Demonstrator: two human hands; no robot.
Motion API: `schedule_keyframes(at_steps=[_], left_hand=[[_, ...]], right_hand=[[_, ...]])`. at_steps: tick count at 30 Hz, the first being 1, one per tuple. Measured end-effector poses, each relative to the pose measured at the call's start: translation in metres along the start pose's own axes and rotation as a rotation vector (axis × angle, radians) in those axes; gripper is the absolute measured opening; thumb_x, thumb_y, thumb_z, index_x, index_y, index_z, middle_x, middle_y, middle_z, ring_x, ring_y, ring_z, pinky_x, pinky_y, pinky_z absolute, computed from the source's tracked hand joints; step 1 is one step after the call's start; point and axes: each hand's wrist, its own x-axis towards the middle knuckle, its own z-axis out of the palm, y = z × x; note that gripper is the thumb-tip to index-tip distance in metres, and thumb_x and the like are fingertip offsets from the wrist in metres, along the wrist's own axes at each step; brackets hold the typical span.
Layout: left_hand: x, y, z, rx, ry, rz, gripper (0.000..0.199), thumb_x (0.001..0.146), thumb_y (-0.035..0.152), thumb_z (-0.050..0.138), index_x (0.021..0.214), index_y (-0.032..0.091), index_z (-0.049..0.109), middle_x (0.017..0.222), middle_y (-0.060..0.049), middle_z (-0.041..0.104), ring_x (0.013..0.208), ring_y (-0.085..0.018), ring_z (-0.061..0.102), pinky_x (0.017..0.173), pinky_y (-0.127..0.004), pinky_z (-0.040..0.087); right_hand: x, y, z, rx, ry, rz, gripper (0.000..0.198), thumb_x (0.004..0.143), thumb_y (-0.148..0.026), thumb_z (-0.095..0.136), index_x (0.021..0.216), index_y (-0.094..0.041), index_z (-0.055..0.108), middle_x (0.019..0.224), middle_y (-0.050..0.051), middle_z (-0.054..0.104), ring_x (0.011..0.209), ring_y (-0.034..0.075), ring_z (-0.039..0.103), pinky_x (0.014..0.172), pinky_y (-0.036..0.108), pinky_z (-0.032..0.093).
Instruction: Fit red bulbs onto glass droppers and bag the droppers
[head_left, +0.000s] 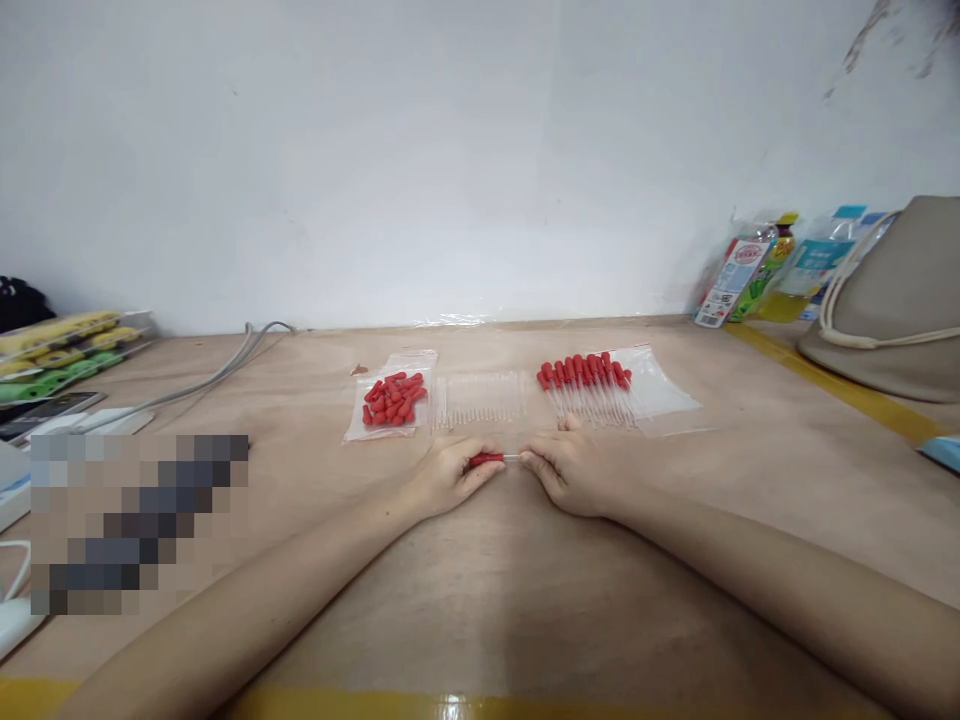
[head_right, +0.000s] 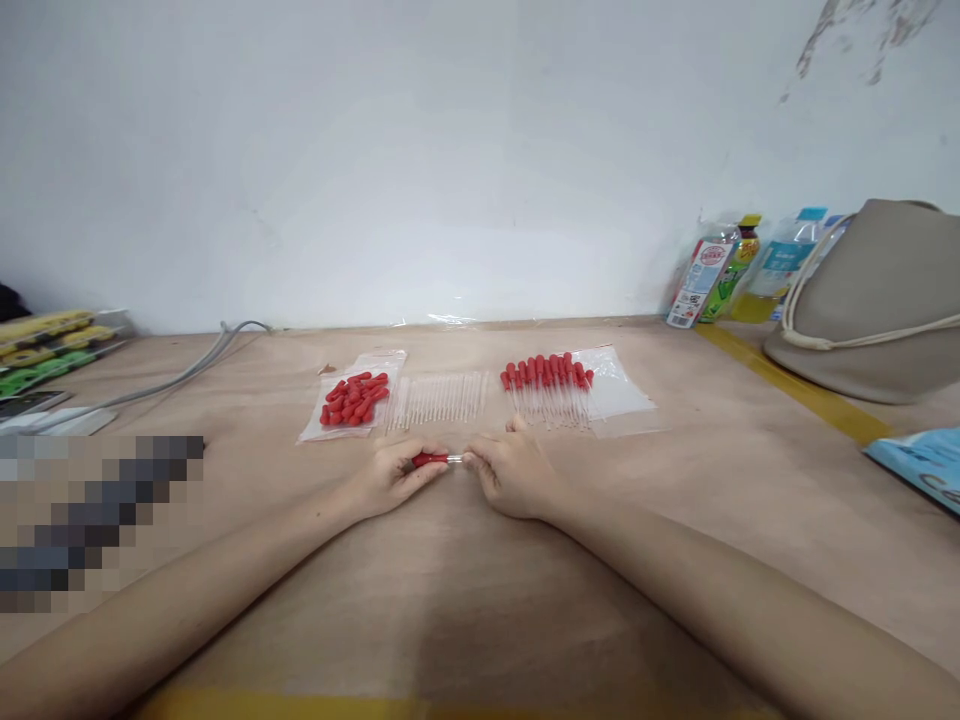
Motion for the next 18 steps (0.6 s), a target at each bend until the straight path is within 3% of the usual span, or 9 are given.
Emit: schedule_keyframes(at_steps=[6,12,15,18], left_hand=[[-0.001,-0.001,0.001,0.057,0.001,0.076,0.013,0.084,0.024,0.053,0.091,0.016,0.059,0.077,-0.003,0.066,0.068,-0.012,0.060,0.062,-0.022,0.046],[0.001,0.003,-0.001,0.094,0.041,0.071,0.013,0.085,0.025,0.051,0.087,0.016,0.059,0.074,-0.003,0.065,0.064,-0.012,0.058,0.060,-0.023,0.046],[0.002,0.003,-0.003,0.072,0.053,0.036,0.017,0.082,0.028,0.054,0.096,0.017,0.057,0.085,-0.004,0.065,0.073,-0.014,0.060,0.066,-0.025,0.048],[0.002,0.000,-0.007,0.108,0.077,-0.041,0.033,0.079,0.031,0.058,0.109,0.018,0.052,0.100,-0.008,0.060,0.089,-0.018,0.058,0.076,-0.031,0.048]], right_hand=[[0.003,0.002,0.000,0.118,-0.111,0.052,0.027,0.089,-0.020,0.034,0.075,-0.018,0.056,0.070,-0.001,0.064,0.061,0.011,0.052,0.072,0.029,0.025],[0.007,-0.004,-0.016,0.002,-0.164,0.035,0.028,0.089,-0.024,0.036,0.072,-0.017,0.057,0.071,0.001,0.064,0.063,0.012,0.052,0.071,0.029,0.027],[0.009,-0.005,-0.027,-0.023,-0.194,0.027,0.024,0.085,-0.024,0.041,0.072,-0.018,0.061,0.073,0.001,0.066,0.064,0.012,0.053,0.075,0.031,0.027],[0.012,0.008,-0.038,0.015,-0.160,0.176,0.022,0.080,-0.025,0.046,0.069,-0.019,0.064,0.066,0.000,0.065,0.060,0.012,0.053,0.072,0.029,0.031]])
